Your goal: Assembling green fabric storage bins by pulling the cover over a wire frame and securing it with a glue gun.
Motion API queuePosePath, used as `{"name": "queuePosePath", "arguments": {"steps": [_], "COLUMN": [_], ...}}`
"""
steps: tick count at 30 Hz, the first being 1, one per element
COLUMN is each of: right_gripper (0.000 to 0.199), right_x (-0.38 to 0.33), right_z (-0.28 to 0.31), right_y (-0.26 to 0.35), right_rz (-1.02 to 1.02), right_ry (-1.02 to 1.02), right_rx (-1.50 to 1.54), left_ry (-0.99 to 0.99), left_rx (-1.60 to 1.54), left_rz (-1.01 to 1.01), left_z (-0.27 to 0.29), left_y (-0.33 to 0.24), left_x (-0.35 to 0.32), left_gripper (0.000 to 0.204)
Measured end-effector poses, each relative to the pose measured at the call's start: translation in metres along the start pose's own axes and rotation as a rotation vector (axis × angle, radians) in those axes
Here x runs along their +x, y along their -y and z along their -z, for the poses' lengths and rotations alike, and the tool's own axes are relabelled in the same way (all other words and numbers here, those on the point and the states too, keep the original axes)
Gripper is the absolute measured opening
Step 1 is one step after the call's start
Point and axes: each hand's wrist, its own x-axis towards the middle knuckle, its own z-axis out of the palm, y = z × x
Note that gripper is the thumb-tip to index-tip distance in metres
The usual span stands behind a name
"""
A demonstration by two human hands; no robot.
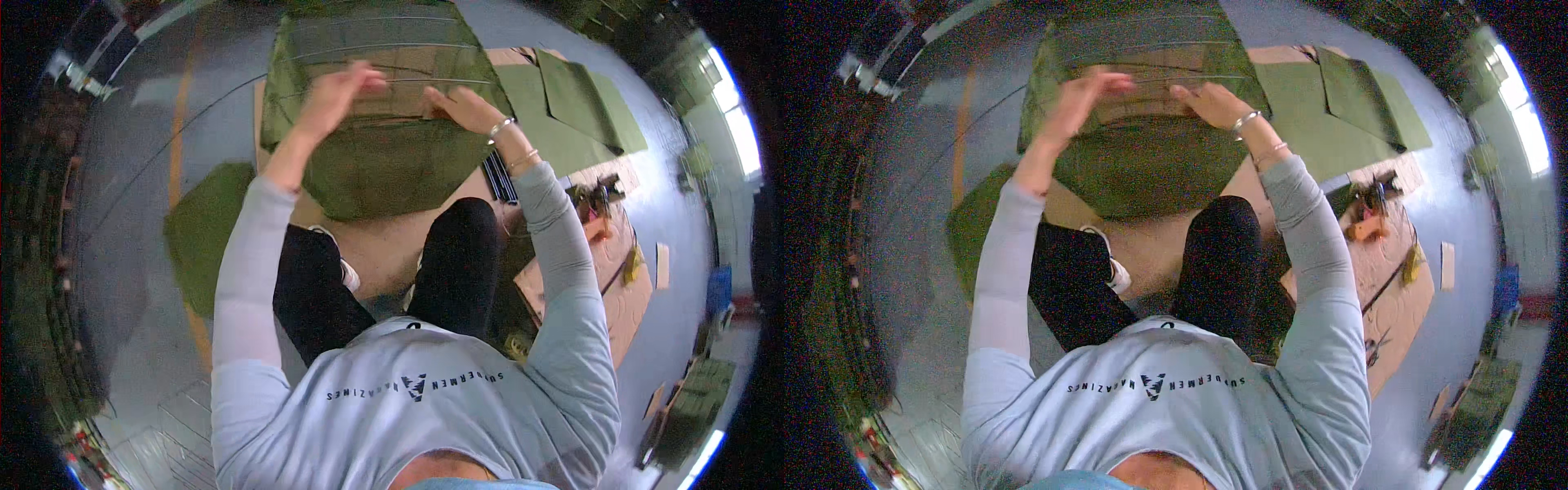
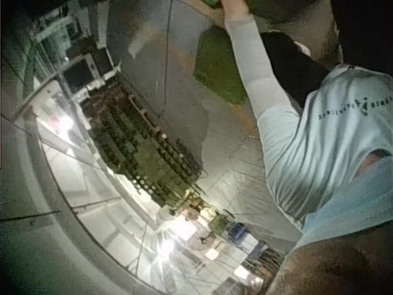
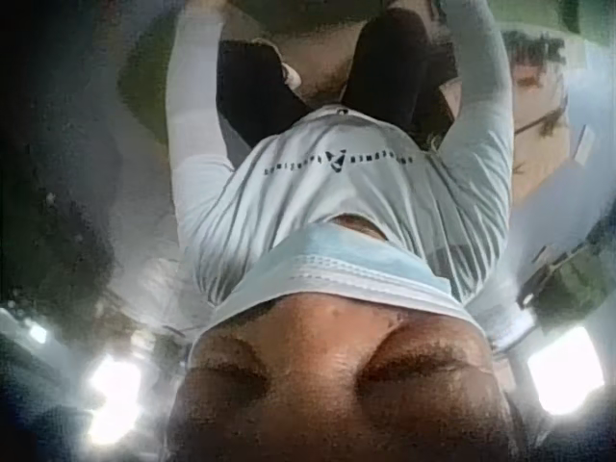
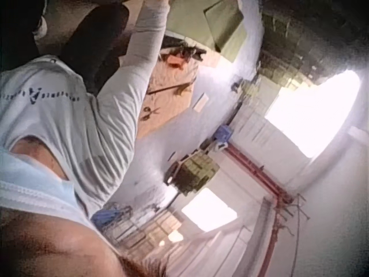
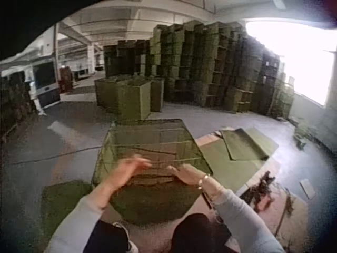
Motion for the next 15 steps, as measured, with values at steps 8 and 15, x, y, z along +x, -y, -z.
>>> {"name": "queuePosePath", "arguments": {"steps": [8,15], "right_gripper": [0.047,0.078], "right_x": [-0.052,-0.024], "right_z": [-0.039,-0.005], "right_y": [0.007,0.028], "right_rz": [0.312,-0.027], "right_ry": [-0.866,-0.168], "right_rx": [-0.1,-0.101], "left_ry": [-0.298,-0.105], "left_rx": [0.709,1.059], "left_rz": [-0.191,-0.029], "left_z": [0.047,0.056], "left_y": [-0.013,0.008], "left_x": [-0.122,-0.115], "left_gripper": [0.03,0.027]}}
